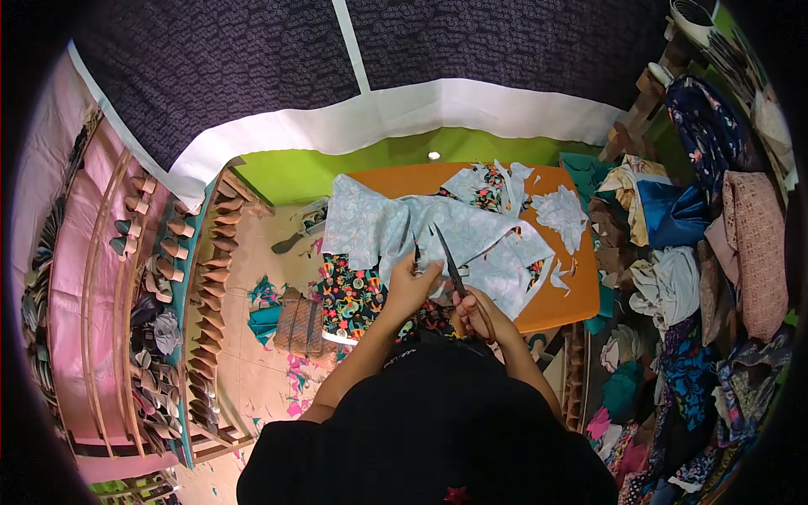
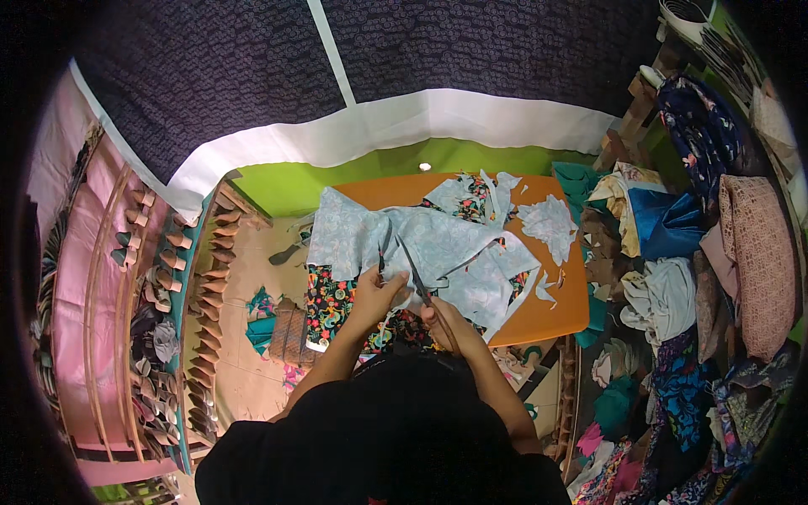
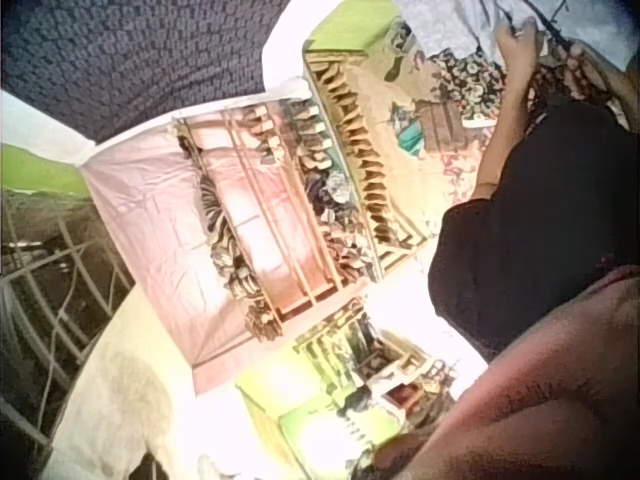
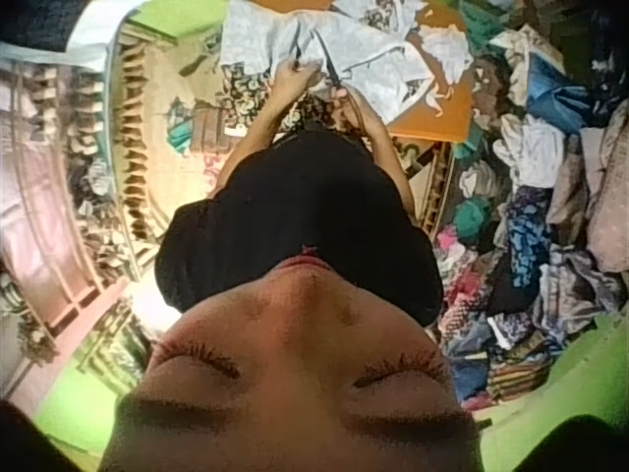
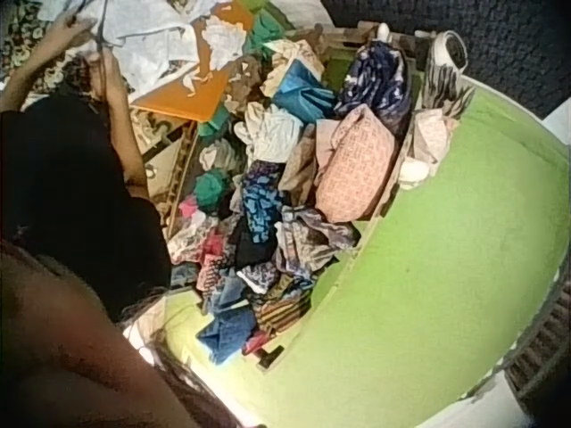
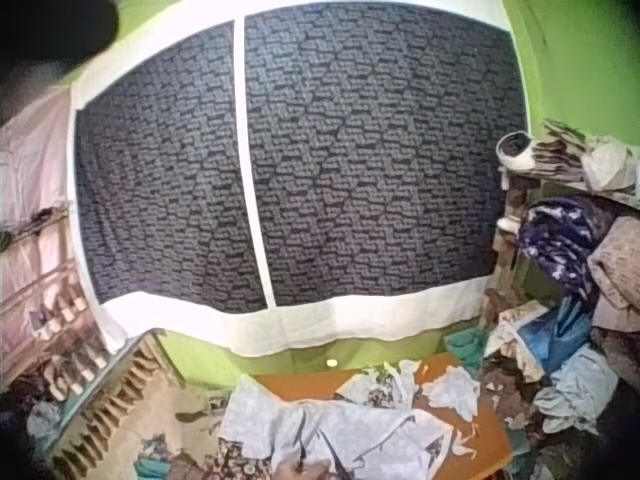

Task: Cutting out textile patterns from floral and blue fabric using scissors.

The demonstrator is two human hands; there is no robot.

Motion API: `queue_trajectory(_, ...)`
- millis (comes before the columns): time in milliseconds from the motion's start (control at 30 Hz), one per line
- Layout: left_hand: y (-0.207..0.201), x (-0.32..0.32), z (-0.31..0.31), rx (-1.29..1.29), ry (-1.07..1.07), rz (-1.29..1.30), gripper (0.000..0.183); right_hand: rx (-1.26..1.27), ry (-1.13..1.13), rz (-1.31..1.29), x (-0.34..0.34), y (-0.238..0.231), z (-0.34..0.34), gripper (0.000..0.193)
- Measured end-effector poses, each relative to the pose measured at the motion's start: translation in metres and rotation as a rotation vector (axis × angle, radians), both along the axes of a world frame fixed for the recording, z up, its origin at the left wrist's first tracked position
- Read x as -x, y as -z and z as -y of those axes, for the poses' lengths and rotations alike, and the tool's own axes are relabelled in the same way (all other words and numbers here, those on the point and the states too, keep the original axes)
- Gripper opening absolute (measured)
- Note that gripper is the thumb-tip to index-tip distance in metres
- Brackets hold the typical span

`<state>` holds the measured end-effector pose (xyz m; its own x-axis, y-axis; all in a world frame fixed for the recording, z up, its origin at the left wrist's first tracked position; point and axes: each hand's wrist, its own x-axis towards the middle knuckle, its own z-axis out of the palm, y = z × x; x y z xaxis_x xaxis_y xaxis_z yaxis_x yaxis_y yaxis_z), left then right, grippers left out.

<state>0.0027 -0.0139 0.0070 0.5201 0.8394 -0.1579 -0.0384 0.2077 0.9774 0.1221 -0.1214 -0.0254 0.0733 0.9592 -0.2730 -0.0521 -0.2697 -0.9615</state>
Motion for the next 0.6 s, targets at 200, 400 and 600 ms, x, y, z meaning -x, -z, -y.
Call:
queue_trajectory(200, -0.011, 0.001, -0.003, -0.061, -0.016, -0.065, 0.016, 0.032, -0.024, -0.014, 0.002, -0.001, -0.002, 0.075)
queue_trajectory(400, -0.016, -0.002, -0.001, -0.142, -0.072, -0.077, 0.018, 0.016, -0.011, -0.113, 0.007, 0.002, -0.003, 0.072)
queue_trajectory(600, -0.015, -0.003, -0.001, -0.155, -0.058, -0.095, 0.019, 0.009, 0.031, -0.178, 0.010, 0.010, -0.005, 0.070)
